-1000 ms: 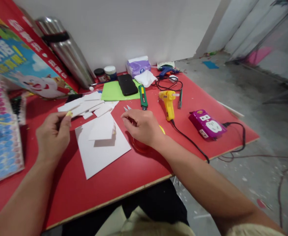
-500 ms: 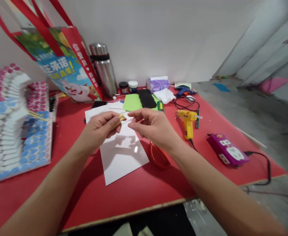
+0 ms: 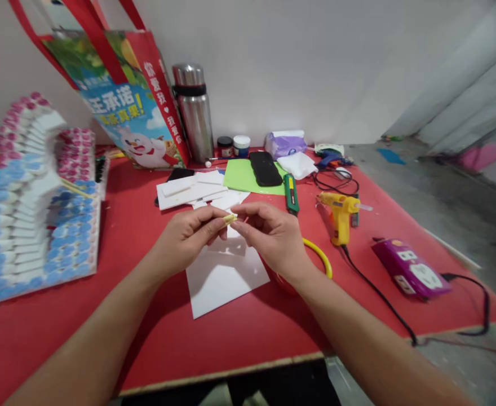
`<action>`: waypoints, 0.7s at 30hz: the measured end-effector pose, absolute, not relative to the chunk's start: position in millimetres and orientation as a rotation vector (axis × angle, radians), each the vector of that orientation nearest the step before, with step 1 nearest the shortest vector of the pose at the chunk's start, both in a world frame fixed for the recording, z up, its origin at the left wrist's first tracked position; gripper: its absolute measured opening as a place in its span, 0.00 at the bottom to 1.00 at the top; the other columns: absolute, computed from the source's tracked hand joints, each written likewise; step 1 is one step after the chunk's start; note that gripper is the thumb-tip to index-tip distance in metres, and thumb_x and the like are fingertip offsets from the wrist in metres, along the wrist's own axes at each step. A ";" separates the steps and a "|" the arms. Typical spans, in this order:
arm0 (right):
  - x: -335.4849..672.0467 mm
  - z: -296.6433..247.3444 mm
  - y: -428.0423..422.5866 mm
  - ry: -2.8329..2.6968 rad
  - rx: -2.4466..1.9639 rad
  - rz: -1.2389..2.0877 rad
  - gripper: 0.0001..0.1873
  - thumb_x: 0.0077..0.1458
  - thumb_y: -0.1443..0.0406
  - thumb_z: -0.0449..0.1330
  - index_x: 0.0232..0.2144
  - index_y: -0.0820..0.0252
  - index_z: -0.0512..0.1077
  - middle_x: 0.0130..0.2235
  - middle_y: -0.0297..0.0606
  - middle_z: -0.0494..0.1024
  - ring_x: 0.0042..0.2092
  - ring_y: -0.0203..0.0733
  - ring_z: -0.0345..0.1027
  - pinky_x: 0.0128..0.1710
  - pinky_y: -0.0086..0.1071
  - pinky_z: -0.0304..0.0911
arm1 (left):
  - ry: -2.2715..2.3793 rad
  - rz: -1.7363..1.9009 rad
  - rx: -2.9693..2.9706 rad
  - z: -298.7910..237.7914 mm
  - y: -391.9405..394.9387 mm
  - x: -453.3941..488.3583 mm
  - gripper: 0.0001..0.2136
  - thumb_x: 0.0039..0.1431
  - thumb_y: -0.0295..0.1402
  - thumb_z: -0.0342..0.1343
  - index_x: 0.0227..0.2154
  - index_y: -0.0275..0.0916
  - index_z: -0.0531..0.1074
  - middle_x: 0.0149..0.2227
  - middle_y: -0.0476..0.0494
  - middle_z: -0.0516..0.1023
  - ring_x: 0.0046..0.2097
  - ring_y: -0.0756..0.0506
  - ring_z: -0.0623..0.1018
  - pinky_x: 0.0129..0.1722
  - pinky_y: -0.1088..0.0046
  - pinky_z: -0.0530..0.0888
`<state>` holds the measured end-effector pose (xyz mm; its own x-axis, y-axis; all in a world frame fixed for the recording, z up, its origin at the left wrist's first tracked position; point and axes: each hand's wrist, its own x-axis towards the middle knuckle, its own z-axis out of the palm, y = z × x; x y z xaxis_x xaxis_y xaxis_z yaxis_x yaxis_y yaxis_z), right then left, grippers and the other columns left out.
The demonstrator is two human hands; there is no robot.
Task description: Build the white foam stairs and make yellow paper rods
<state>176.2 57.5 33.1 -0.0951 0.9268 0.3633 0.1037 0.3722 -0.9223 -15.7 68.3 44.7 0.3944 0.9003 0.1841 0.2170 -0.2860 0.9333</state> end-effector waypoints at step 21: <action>179.3 26.3 54.5 -1.720 -0.979 0.729 0.04 0.62 0.64 0.64 0.36 0.59 0.76 0.31 0.32 0.80 0.25 0.30 0.72 0.27 0.27 0.66 | 0.960 0.908 2.620 39.9 73.5 -20.2 0.10 0.70 0.26 0.48 0.44 0.36 0.75 0.36 0.42 0.79 0.39 0.45 0.76 0.39 0.69 0.71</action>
